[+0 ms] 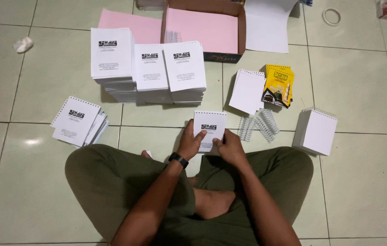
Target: The person sits on the floor and assembles spiral-bound notebooks by hand. They pick up stacks of white paper, align them with spiral binding coils, and insert the coils into the holes. They also handle yellow covers and place the finished notebooks into a pile.
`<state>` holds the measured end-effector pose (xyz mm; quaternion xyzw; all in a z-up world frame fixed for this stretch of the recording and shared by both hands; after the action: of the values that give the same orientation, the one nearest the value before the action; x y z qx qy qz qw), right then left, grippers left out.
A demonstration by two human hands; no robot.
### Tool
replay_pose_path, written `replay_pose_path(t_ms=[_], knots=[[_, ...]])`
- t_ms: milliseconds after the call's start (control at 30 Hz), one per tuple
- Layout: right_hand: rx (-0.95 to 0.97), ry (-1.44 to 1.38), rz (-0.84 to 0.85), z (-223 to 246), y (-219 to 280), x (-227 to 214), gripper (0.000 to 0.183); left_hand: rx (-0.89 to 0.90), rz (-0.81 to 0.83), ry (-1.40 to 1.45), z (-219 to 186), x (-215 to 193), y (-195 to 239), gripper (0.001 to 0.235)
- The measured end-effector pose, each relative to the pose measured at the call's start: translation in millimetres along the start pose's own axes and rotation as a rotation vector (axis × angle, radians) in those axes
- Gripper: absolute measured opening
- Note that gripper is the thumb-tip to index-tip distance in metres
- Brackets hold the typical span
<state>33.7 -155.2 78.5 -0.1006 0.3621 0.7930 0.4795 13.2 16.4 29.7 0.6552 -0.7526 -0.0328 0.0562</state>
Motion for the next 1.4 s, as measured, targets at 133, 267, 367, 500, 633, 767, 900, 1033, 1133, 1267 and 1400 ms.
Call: replay_pose_path(t_ms=[133,267,367,500,633,767,900,1033,1133,1267,1400], knots=[[0.012,-0.004,-0.02,8.9,4.8,0.5,0.026,0.035,0.005,0.021,-2.0,0.6,-4.4,0.025],[-0.012,-0.006,-0.101,23.4,9.8,4.7,0.029,0.056,-0.056,-0.088,5.1,2.9,-8.8,0.03],[-0.105,-0.106,-0.22,53.2,17.0,10.2,0.061,0.146,-0.102,-0.183,-43.1,8.9,0.6,0.052],[-0.17,-0.129,-0.333,50.7,-1.2,24.5,0.078,0.138,-0.187,-0.28,-57.6,8.1,-2.7,0.07],[-0.07,-0.076,-0.252,9.6,-39.8,52.5,0.032,-0.055,-0.199,-0.272,-49.5,2.0,0.4,0.077],[-0.088,-0.087,-0.318,-7.6,-50.3,55.0,0.015,0.036,-0.166,-0.29,-27.8,-1.1,-10.4,0.072],[-0.11,0.01,-0.348,-23.6,-64.3,54.9,0.012,-0.004,-0.175,-0.328,-14.9,-1.0,-13.6,0.058],[-0.066,0.038,-0.237,-4.6,-44.8,30.9,0.017,-0.128,-0.231,-0.278,23.1,-20.6,-22.0,0.047],[0.032,0.037,-0.059,-6.9,-30.2,21.0,0.023,-0.073,-0.167,-0.134,24.1,-21.4,-14.1,0.038],[0.096,0.097,0.048,-34.2,-33.8,15.6,0.03,-0.102,-0.027,-0.114,23.2,-9.2,-14.2,0.044],[0.152,0.148,0.096,-35.2,-32.8,9.5,0.033,-0.078,0.013,-0.125,30.7,-1.9,-10.1,0.039]])
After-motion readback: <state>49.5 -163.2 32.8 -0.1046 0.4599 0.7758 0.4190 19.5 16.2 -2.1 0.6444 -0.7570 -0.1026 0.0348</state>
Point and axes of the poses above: each hand's wrist, its own y-axis away from the middle knuckle, its own x-axis out of the palm, z = x × y, the point moved 4 cm from there along -y, towards the middle knuckle, and after that the axes turned 11 degrees about z, right-handed, at the moved point
